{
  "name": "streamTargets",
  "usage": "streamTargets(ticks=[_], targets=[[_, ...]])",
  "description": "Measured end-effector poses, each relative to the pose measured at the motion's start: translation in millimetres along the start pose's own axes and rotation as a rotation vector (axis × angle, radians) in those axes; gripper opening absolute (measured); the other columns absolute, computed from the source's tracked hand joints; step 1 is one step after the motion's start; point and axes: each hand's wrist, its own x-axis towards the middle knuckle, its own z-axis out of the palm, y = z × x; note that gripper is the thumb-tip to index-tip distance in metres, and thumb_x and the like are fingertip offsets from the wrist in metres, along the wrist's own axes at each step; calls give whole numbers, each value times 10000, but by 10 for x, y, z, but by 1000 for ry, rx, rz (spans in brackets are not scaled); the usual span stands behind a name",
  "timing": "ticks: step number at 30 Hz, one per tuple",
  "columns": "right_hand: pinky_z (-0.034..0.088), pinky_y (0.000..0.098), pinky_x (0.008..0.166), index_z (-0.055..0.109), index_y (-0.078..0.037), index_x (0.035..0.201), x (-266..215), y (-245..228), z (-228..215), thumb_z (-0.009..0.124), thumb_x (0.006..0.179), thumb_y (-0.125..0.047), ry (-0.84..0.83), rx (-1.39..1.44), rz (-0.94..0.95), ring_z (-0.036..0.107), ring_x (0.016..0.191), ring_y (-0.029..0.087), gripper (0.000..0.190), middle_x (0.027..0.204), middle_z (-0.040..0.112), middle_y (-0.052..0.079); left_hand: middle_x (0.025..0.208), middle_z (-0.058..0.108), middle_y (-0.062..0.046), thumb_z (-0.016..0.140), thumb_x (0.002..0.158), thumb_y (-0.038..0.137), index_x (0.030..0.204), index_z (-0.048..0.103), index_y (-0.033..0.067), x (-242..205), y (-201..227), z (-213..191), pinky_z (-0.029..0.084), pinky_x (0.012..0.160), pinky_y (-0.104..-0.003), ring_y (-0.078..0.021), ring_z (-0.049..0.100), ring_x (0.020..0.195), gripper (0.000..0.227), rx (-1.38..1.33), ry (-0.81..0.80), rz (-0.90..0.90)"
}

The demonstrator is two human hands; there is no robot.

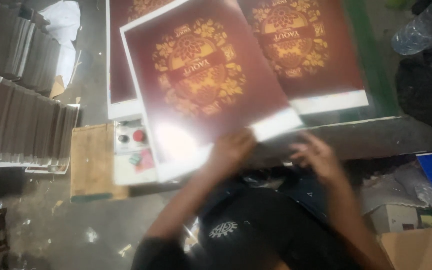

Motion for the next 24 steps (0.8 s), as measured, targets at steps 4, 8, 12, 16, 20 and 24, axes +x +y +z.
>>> streamTargets(ticks=[4, 8, 12, 16, 20, 24], targets=[[599, 312, 815, 551, 37, 1357, 52, 231, 369, 650, 1002, -189, -80, 334, -62, 716, 951, 184, 433, 1120, 721, 103, 1115, 716, -142, 706, 924, 173, 1032, 686, 61, 223, 319, 151, 559, 815, -459, -327, 713, 1029, 157, -181, -154, -13], [548, 311, 577, 572, 52, 1229, 105, 454, 79, 666, 1089, -179, 67, 552, -60, 601, 721, 201, 285, 967, 651, 145, 1117, 692, -185, 677, 918, 201, 1060, 662, 13, 344, 97, 24, 550, 894, -480, -360, 680, 1042, 237, -216, -18, 65], [587, 288, 587, 515, -10, 1368, -110, -61, -122, 580, 1019, -127, 295, 589, -107, 679, 888, 173, 374, 1167, 620, 106, 988, 707, -157, 642, 900, 86, 940, 728, 42, 283, -702, -150, 553, 838, -481, -354, 682, 909, 105, -40, -111, -277], [575, 288, 614, 491, -10, 1417, -272, -38, -443, 547, 1035, -90, 429, 530, -87, 672, 912, 178, 394, 1224, 613, 124, 1196, 748, -95, 611, 998, 158, 1128, 749, 138, -123, -1711, -144, 572, 918, -440, -315, 715, 1027, 191, 5, -140, -526], [546, 282, 641, 509, -25, 1448, -426, 128, -727, 554, 1043, -81, 605, 547, -10, 666, 933, 166, 411, 1241, 647, 100, 1393, 570, -240, 805, 730, 520, 1284, 603, 22, -167, -2024, -337, 463, 1027, -520, -394, 590, 1267, 773, 427, -266, -300], [572, 305, 685, 480, -12, 1483, -557, 534, -1032, 538, 1060, -45, 507, 606, -207, 675, 973, 192, 428, 1255, 628, 107, 1426, 586, -201, 824, 760, 513, 1302, 617, 41, -8, -1935, -571, 494, 1005, -474, -362, 623, 1229, 748, 340, -425, -390]])
